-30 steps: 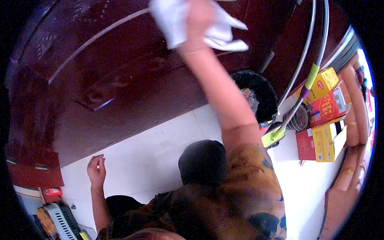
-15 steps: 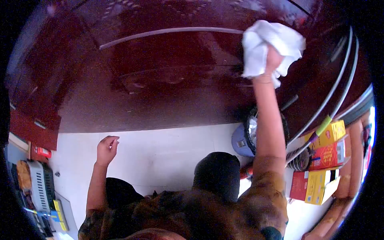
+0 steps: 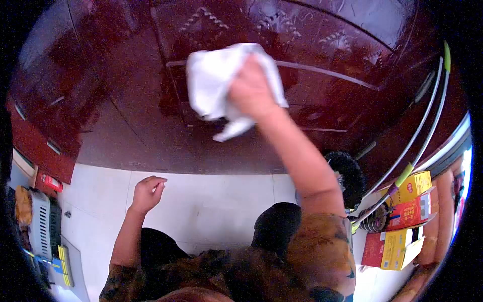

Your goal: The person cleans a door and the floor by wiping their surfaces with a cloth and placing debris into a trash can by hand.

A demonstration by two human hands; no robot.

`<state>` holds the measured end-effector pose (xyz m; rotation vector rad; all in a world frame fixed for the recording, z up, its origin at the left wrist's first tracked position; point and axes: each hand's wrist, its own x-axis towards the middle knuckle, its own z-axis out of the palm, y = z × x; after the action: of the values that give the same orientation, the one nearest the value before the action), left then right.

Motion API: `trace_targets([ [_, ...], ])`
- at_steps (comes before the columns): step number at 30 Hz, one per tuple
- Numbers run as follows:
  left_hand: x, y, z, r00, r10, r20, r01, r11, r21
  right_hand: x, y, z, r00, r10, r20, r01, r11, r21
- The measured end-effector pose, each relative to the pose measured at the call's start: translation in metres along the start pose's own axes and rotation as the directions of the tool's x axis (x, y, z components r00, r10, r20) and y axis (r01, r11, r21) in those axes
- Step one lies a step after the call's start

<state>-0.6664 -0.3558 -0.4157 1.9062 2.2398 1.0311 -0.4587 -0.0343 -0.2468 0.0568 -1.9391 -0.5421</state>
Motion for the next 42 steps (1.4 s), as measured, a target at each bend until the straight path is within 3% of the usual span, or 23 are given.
trace_targets([
  [1, -0.002, -0.001, -0.001, 1.0, -0.006, 0.0, 0.006, 1.0, -0.007, -0.008, 0.01, -0.035, 0.983, 0.17, 0.065, -0.144, 0.944, -0.298],
  [2, -0.004, -0.003, -0.006, 1.0, -0.012, 0.0, 0.012, 1.0, -0.009, -0.014, 0.024, -0.062, 0.857, 0.511, 0.069, -0.493, 0.852, -0.178],
  [4, -0.007, -0.006, -0.014, 1.0, -0.017, -0.015, 0.017, 1.0, -0.021, -0.032, 0.085, -0.08, 0.862, 0.497, -0.103, -0.495, 0.777, -0.39],
  [6, -0.009, -0.005, -0.022, 0.999, -0.027, -0.032, 0.027, 0.999, -0.026, -0.04, 0.161, -0.038, 0.893, 0.422, -0.158, -0.429, 0.687, -0.586],
  [8, -0.01, -0.007, -0.024, 0.998, -0.033, -0.044, 0.032, 0.999, -0.029, 0.017, 0.141, -0.016, 0.891, 0.452, -0.038, -0.319, 0.567, -0.76],
  [9, -0.01, -0.008, -0.024, 0.998, -0.035, -0.05, 0.033, 0.999, -0.028, 0.046, 0.104, -0.005, 0.826, 0.541, -0.159, -0.564, 0.796, -0.22],
  [10, -0.01, -0.009, -0.024, 0.998, -0.036, -0.055, 0.035, 0.999, -0.027, 0.097, 0.042, -0.002, 0.737, 0.616, -0.277, -0.489, 0.77, 0.411],
  [11, -0.01, -0.01, -0.023, 0.998, -0.033, -0.059, 0.03, 0.999, -0.04, 0.103, 0.045, 0.02, 0.875, 0.408, -0.261, -0.402, 0.912, 0.077],
  [12, -0.01, -0.009, -0.022, 0.998, -0.027, -0.059, 0.023, 0.998, -0.052, 0.11, 0.047, 0.042, 0.958, 0.174, -0.228, -0.231, 0.939, -0.253],
  [14, -0.007, -0.008, -0.019, 0.998, -0.024, -0.053, 0.021, 0.998, -0.062, 0.154, -0.013, 0.046, 0.961, -0.017, -0.276, -0.038, 0.98, -0.194],
  [16, -0.007, -0.008, -0.015, 0.998, -0.036, -0.046, 0.033, 0.998, -0.059, 0.169, -0.022, 0.033, 0.952, -0.155, -0.265, 0.118, 0.982, -0.15],
  [19, -0.011, -0.024, -0.003, 0.998, -0.06, -0.02, 0.058, 0.994, -0.091, 0.11, 0.045, -0.001, 0.995, -0.091, -0.05, 0.082, 0.984, -0.16],
  [22, -0.013, -0.031, 0.0, 0.995, -0.098, 0.005, 0.098, 0.991, -0.096, 0.02, 0.129, -0.077, 0.979, 0.203, 0.029, -0.176, 0.906, -0.385],
  [26, -0.016, -0.033, -0.001, 0.994, -0.108, 0.021, 0.11, 0.99, -0.092, -0.071, 0.186, -0.182, 0.842, 0.497, -0.211, -0.516, 0.626, -0.585],
  [28, -0.014, -0.033, 0.0, 0.996, -0.087, 0.001, 0.087, 0.994, -0.073, -0.091, 0.19, -0.206, 0.761, 0.537, -0.365, -0.638, 0.515, -0.573],
  [30, -0.012, -0.028, -0.004, 0.996, -0.082, -0.026, 0.08, 0.994, -0.068, -0.087, 0.178, -0.194, 0.718, 0.507, -0.476, -0.695, 0.502, -0.515],
  [34, -0.007, -0.021, -0.008, 0.995, -0.089, -0.052, 0.086, 0.994, -0.067, -0.007, 0.117, -0.102, 0.773, 0.284, -0.567, -0.564, 0.717, -0.41],
  [37, -0.008, -0.022, -0.009, 0.997, -0.052, -0.062, 0.048, 0.996, -0.07, 0.087, 0.039, -0.031, 0.922, 0.02, -0.387, -0.193, 0.89, -0.413],
  [41, -0.012, -0.02, -0.02, 0.997, -0.029, -0.073, 0.023, 0.997, -0.077, 0.146, -0.02, 0.057, 0.924, -0.102, -0.369, -0.154, 0.784, -0.601],
  [42, -0.013, -0.019, -0.023, 0.997, -0.024, -0.077, 0.018, 0.997, -0.08, 0.147, -0.036, 0.059, 0.954, 0.053, -0.296, -0.237, 0.741, -0.628],
])
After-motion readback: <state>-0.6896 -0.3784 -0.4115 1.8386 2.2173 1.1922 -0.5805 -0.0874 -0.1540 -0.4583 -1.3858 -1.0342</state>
